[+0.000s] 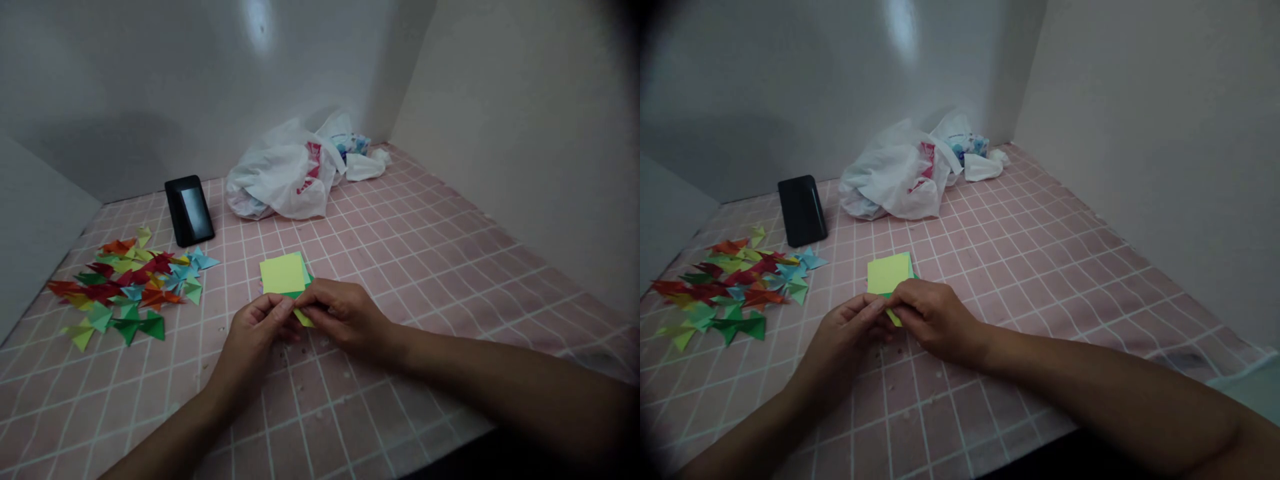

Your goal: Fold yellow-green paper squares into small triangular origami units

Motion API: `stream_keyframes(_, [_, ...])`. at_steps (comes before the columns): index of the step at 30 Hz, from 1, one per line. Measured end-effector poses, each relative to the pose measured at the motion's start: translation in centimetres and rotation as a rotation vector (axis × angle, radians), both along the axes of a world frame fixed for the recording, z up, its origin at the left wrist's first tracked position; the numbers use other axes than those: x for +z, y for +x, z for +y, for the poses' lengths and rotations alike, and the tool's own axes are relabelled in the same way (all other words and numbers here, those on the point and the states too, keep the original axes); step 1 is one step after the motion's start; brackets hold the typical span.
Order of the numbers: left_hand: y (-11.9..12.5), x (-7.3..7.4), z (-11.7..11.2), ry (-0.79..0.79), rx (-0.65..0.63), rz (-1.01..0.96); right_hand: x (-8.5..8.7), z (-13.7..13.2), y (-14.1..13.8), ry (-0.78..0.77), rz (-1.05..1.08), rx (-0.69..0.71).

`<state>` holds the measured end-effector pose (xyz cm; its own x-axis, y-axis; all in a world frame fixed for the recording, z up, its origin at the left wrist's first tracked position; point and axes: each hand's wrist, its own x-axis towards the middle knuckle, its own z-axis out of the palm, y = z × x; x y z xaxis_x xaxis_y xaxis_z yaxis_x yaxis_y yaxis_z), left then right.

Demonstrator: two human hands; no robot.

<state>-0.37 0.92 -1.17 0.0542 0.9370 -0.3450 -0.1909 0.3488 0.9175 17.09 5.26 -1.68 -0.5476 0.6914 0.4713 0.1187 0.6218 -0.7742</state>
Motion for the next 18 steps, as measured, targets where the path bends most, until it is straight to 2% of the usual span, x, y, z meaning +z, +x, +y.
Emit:
stream_keyframes(4, [0.0, 0.0, 0.0, -0.013, 0.009, 0.005, -0.1, -0.1, 0.0, -0.001, 0.000, 0.005])
stream_keyframes(6, [-0.1, 0.1, 0.0, -0.010, 0.013, 0.018, 0.0, 0.0, 0.0, -0.055, 0.003, 0.002])
stream_keyframes(9, [-0.2, 0.4, -0.1, 0.022, 0.026, 0.075, 0.2, 0.1, 0.0, -0.225, 0.020, -0.016])
stream_keyframes(14, [-0.1, 1.1, -0.1, 0.125, 0.028, 0.248, 0.1, 0.2, -0.1, -0.626, 0.094, 0.013])
stream_keyframes(16, [0.0, 1.3, -0.1, 0.167, 0.011, 0.309, 0.1, 0.2, -0.1, -0.700, 0.094, 0.039])
stream_keyframes(18, [0.1, 1.4, -0.2, 0.198, -0.001, 0.351, 0.1, 0.1, -0.2, -0.701, 0.071, 0.048])
